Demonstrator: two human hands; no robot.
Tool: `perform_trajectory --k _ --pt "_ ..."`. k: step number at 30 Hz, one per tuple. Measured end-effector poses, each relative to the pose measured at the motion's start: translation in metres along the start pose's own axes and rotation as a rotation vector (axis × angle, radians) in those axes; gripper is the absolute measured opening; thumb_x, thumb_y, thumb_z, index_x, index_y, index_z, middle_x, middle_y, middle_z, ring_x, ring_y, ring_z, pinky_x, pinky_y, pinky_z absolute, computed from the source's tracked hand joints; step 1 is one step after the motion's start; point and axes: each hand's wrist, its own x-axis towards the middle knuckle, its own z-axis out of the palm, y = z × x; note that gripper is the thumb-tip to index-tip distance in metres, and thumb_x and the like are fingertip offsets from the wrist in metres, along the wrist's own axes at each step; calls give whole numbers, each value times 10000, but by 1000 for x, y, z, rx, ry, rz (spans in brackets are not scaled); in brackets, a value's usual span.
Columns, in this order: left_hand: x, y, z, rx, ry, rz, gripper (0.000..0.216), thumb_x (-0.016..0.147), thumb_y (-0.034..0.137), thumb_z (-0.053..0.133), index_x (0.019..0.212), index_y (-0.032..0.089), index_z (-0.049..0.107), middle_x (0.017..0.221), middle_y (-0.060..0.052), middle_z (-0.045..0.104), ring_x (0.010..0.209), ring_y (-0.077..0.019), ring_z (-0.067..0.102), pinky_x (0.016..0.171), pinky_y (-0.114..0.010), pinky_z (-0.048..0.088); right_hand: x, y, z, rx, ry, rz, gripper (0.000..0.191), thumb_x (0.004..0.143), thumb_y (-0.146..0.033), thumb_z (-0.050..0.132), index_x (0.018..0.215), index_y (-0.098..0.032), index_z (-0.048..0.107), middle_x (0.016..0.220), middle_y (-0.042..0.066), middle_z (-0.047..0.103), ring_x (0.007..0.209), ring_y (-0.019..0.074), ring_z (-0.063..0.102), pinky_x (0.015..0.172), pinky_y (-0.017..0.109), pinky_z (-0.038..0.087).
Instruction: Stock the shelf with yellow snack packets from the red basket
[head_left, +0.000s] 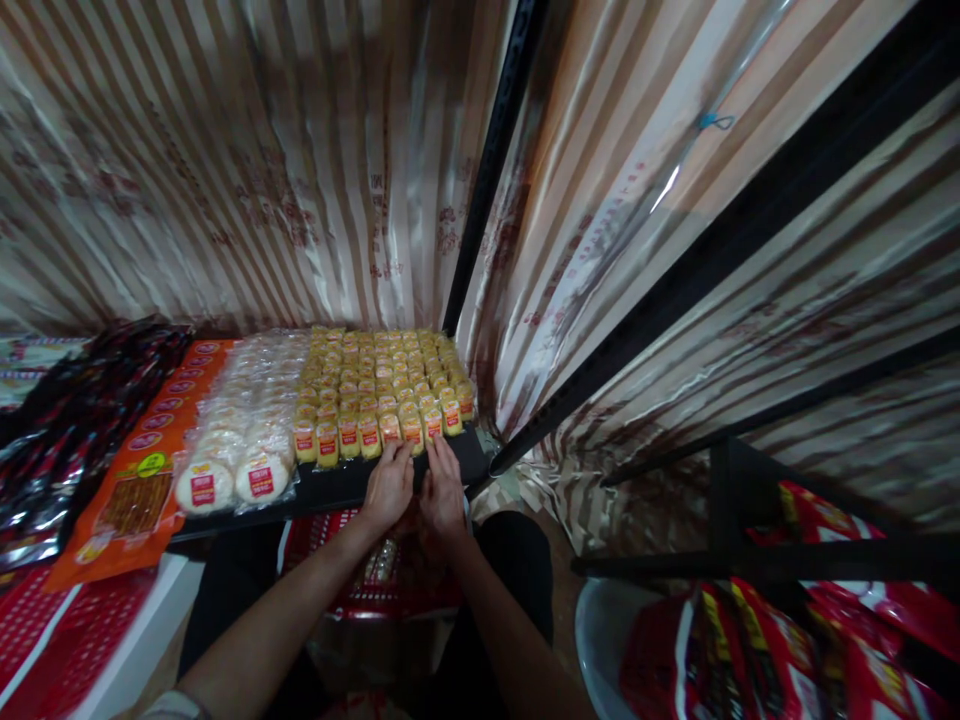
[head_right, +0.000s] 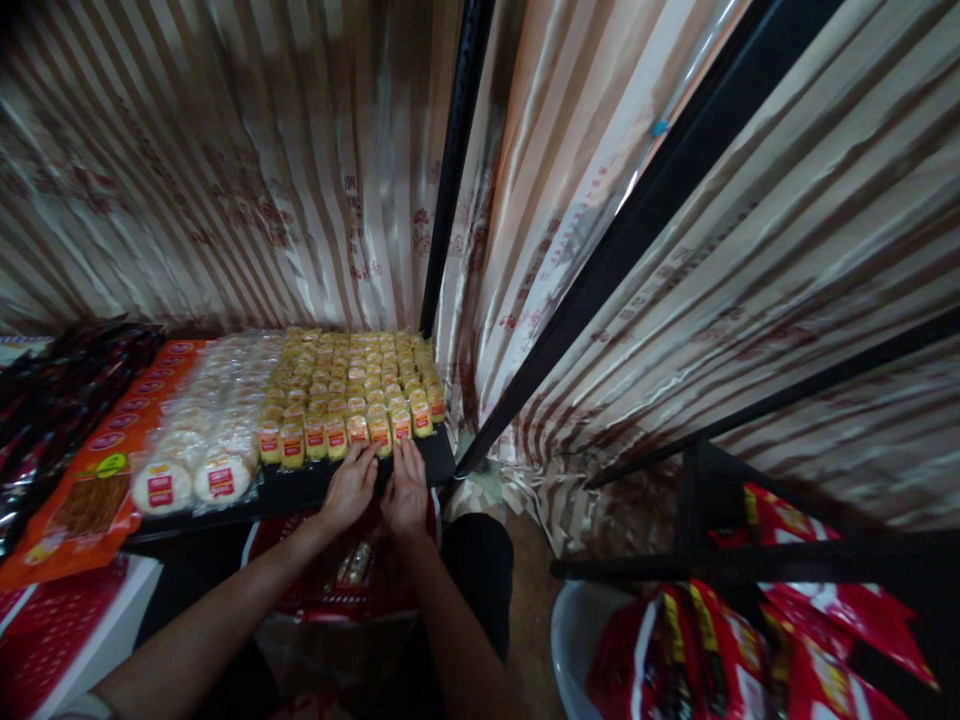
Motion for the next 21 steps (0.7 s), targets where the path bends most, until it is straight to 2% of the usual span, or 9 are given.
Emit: perform_trajectory --k 8,12,16,19,21 --pt "-4 -13 13 -45 48 48 517 787 47 350 1274 152 486 1165 -105 510 1025 -166 555 929 -304 470 -1 2 -2 21 -25 -16 631 764 -47 357 1389 -129 370 1446 127 356 1342 240 284 1052 492 355" --pt "-9 -21 18 -109 87 103 520 766 30 343 1250 143 496 1158 -105 509 1021 -157 553 932 -308 471 -1 3 -4 40 -13 -13 615 725 -17 366 1325 -122 455 1446 119 352 1346 233 267 1060 474 346" --pt "-14 -18 14 -134 115 107 474 760 44 359 1178 173 542 1134 -84 520 984 -149 563 899 -298 487 2 -1 -10 92 4 3 548 734 -20 343 1241 -118 527 1411 125 397 1323 219 304 1053 448 355" --pt "-29 -13 9 -146 110 135 398 781 70 360 1091 166 591 1075 -85 550 952 -150 569 873 -283 489 -2 -12 -17 177 65 36 449 782 -69 337 1160 -134 571 1268 130 532 1210 210 447 1004 423 401" --pt "-45 -12 7 -160 68 162 336 826 106 342 983 165 633 991 -85 583 922 -154 574 858 -281 485 -11 -21 -21 271 99 98 368 811 -106 338 1053 -154 611 1059 107 630 1039 191 560 917 370 464"
